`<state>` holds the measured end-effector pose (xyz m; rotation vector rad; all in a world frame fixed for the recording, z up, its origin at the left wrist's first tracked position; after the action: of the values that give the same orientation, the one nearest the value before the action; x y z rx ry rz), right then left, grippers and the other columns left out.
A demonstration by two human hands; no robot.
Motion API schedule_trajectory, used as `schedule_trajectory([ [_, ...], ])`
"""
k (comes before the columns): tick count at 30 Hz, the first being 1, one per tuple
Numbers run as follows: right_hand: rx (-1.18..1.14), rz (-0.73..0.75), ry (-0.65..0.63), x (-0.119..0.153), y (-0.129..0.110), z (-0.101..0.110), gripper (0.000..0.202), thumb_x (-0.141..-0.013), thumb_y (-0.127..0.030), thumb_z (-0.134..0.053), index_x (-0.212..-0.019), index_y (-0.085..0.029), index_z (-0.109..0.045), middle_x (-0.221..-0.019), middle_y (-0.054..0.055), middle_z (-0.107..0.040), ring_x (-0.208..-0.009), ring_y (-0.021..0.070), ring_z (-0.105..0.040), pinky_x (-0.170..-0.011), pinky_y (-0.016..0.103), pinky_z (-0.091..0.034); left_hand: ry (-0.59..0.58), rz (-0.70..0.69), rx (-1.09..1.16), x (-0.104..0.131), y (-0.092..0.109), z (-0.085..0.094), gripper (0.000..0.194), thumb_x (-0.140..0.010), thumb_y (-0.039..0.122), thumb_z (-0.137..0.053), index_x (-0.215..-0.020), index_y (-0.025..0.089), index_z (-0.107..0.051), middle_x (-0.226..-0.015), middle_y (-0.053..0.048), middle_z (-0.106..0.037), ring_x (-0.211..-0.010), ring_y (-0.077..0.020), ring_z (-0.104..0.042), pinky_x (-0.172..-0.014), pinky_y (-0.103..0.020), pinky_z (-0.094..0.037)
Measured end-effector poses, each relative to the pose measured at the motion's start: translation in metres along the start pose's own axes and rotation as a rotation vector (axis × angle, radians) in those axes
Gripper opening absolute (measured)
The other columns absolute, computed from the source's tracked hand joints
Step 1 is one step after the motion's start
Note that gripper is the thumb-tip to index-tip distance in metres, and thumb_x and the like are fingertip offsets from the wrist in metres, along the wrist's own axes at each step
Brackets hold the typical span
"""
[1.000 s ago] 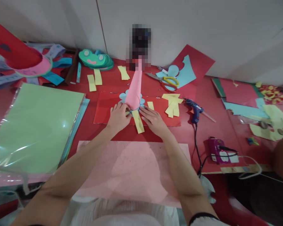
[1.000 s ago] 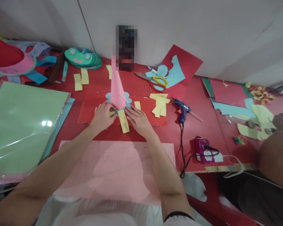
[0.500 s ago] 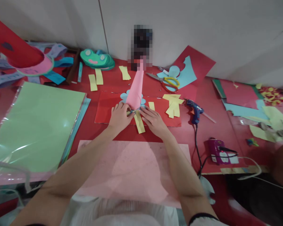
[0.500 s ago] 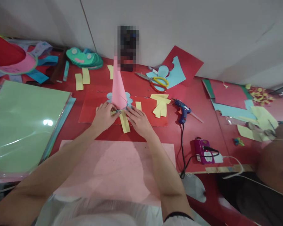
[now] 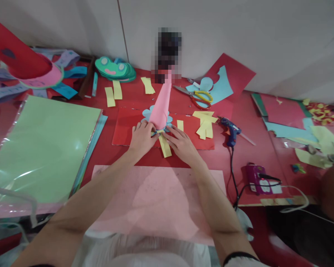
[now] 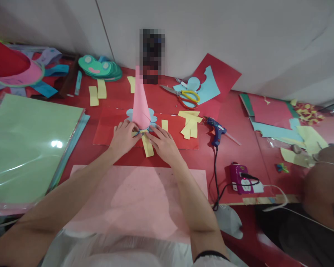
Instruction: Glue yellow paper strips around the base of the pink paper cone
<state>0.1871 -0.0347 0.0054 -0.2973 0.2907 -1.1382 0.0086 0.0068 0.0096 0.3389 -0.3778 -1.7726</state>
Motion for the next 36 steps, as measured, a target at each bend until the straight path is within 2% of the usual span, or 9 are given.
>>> schedule_trajectory([
  [7, 0.065, -0.019, 0.018, 0.000, -0.010, 0.000, 0.044, -0.101, -0.028, -0.031, -0.136, -0.021, -0.057, -0.149, 0.008, -0.047, -0.142, 0.0264, -0.036, -0.116, 0.048, -0.036, 0.020, 0.008, -0.005, -0.001, 0.000, -0.003, 0.007, -0.088, 0.029, -0.059, -0.087, 0.022, -0.056, -0.103, -0.008, -0.062, -0.101, -0.0295, -0.055, -0.085, -0.044, -0.040],
  [12, 0.122, -0.063, 0.047, 0.002, -0.014, 0.000, 0.041, -0.100, -0.029, -0.034, -0.134, -0.029, -0.057, -0.149, 0.006, -0.047, -0.144, 0.0287, -0.033, -0.116, 0.059, -0.029, 0.028, 0.044, -0.010, -0.004, 0.001, -0.005, 0.005, -0.088, 0.025, -0.055, -0.084, 0.022, -0.056, -0.104, -0.009, -0.062, -0.103, -0.0303, -0.055, -0.084, -0.044, -0.040],
  [19, 0.130, -0.081, 0.123, 0.004, -0.015, -0.005, 0.039, -0.100, -0.031, -0.037, -0.132, -0.033, -0.058, -0.149, 0.004, -0.047, -0.144, 0.0291, -0.034, -0.112, 0.061, -0.034, 0.009, 0.043, 0.007, -0.006, 0.002, -0.003, 0.004, -0.087, 0.024, -0.058, -0.083, 0.022, -0.056, -0.103, -0.008, -0.063, -0.102, -0.0290, -0.056, -0.084, -0.043, -0.040],
  [29, 0.129, -0.112, 0.140, 0.004, -0.026, -0.006, 0.037, -0.098, -0.027, -0.039, -0.130, -0.028, -0.059, -0.148, 0.007, -0.048, -0.144, 0.0308, -0.033, -0.114, 0.063, -0.030, -0.010, 0.020, -0.034, -0.005, 0.006, -0.001, 0.004, -0.090, 0.023, -0.054, -0.088, 0.021, -0.056, -0.102, -0.008, -0.063, -0.102, -0.0286, -0.057, -0.085, -0.043, -0.040],
  [36, 0.149, -0.113, 0.105, 0.004, -0.028, -0.004, 0.039, -0.097, -0.025, -0.041, -0.132, -0.026, -0.058, -0.150, 0.009, -0.045, -0.145, 0.0312, -0.030, -0.115, 0.060, -0.029, 0.065, 0.093, 0.020, 0.004, -0.002, 0.004, 0.006, -0.091, 0.018, -0.048, -0.088, 0.020, -0.053, -0.097, -0.009, -0.063, -0.099, -0.0268, -0.058, -0.085, -0.041, -0.042],
])
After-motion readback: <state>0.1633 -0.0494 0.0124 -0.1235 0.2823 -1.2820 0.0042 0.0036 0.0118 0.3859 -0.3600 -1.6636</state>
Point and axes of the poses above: each hand's wrist, its own x-axis away from the middle knuckle, its own z-axis out of the back of the hand, y = z × x, the point moved 1 cm from there along -x, towards the middle knuckle
